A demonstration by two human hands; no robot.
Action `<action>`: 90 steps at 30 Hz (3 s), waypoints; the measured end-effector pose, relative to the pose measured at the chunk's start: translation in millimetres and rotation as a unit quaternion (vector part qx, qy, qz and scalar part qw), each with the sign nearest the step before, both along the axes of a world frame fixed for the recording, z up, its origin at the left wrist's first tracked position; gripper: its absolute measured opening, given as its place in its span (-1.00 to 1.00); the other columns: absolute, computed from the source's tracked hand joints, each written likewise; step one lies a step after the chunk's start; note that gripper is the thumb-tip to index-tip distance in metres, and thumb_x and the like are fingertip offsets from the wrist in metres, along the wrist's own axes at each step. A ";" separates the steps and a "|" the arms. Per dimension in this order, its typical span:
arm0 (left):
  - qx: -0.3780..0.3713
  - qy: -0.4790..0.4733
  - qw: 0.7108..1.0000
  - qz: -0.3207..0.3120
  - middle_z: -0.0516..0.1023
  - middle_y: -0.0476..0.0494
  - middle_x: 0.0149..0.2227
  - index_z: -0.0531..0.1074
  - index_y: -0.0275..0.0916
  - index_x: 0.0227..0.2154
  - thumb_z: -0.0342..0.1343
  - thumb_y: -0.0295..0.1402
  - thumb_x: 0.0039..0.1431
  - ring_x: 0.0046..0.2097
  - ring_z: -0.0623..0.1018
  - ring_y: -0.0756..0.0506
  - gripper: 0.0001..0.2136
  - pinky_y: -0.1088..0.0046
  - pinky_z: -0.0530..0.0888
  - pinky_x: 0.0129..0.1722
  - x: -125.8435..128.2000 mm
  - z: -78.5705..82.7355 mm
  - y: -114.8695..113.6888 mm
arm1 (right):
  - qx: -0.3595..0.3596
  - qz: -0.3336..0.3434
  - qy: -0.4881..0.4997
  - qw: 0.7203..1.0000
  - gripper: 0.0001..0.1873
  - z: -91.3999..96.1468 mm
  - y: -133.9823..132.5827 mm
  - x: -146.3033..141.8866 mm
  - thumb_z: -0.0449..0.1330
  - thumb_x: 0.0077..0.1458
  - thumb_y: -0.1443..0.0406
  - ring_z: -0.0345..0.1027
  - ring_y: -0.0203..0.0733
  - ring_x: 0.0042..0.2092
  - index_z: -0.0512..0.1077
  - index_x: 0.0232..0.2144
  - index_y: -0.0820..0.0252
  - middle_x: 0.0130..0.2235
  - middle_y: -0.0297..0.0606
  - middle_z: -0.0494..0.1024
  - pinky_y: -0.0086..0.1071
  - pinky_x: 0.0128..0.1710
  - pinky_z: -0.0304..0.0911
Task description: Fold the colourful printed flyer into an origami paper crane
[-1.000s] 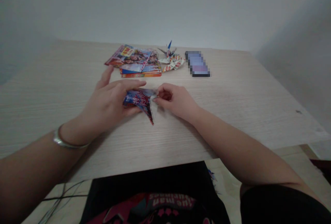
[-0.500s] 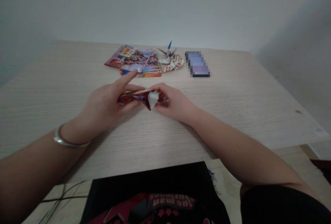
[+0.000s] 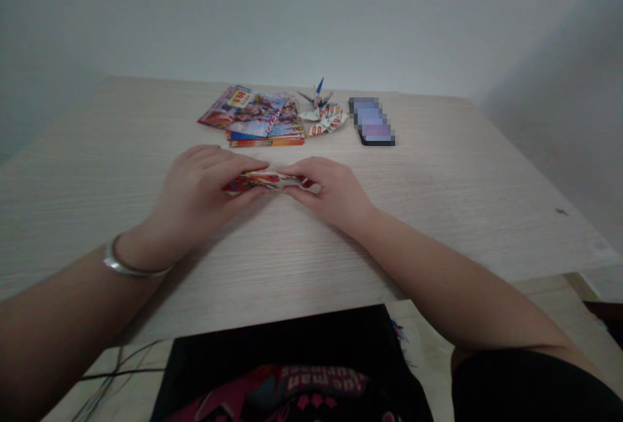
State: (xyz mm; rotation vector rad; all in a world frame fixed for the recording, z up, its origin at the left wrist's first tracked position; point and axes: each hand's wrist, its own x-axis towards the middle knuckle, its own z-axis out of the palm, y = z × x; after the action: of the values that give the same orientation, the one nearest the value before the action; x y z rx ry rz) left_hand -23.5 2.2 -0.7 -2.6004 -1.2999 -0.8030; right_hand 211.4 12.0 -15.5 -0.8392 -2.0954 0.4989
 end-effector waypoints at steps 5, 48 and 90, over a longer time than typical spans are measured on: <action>-0.025 -0.067 0.997 -0.017 0.69 -0.09 -0.24 0.57 -0.14 -0.20 0.14 -0.26 0.25 -0.17 0.63 -0.18 -0.84 0.16 0.46 -0.01 2.2 -5.0 3.7 | -0.013 -0.005 0.000 1.000 -0.76 -1.4 -0.5 -2.3 0.31 0.13 0.26 0.52 -0.21 -0.15 0.57 -0.11 0.06 -0.13 -0.29 0.65 -0.32 -0.20 0.50; -0.093 -0.200 0.973 -0.074 0.71 0.00 -0.14 0.61 -0.07 -0.11 0.10 -0.23 0.34 -0.15 0.68 -0.06 -0.79 0.43 0.60 -0.13 8.7 -8.2 -11.2 | 0.079 -0.065 0.023 0.994 -0.90 8.4 -4.3 -5.0 0.31 0.13 0.21 0.49 -0.08 -0.14 0.62 -0.27 -0.04 -0.29 -0.32 0.67 -0.12 -0.04 0.35; -0.046 0.008 0.996 -0.073 0.69 -0.05 -0.34 0.60 -0.18 -0.19 -0.06 -0.27 0.44 -0.38 0.58 -0.07 -0.69 0.32 0.35 -0.31 7.0 -8.9 -7.4 | 0.100 -0.016 0.039 0.994 -0.98 5.7 -6.0 -12.9 0.31 0.15 0.29 0.50 -0.19 -0.20 0.56 -0.31 0.07 -0.32 -0.33 0.65 -0.25 -0.17 0.40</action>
State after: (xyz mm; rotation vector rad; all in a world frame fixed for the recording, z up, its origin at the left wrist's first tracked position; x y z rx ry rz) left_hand -16.4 -5.2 -9.6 -2.7952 -1.1819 -0.7589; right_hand 198.5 6.0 -9.8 -0.7243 -2.0181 0.2926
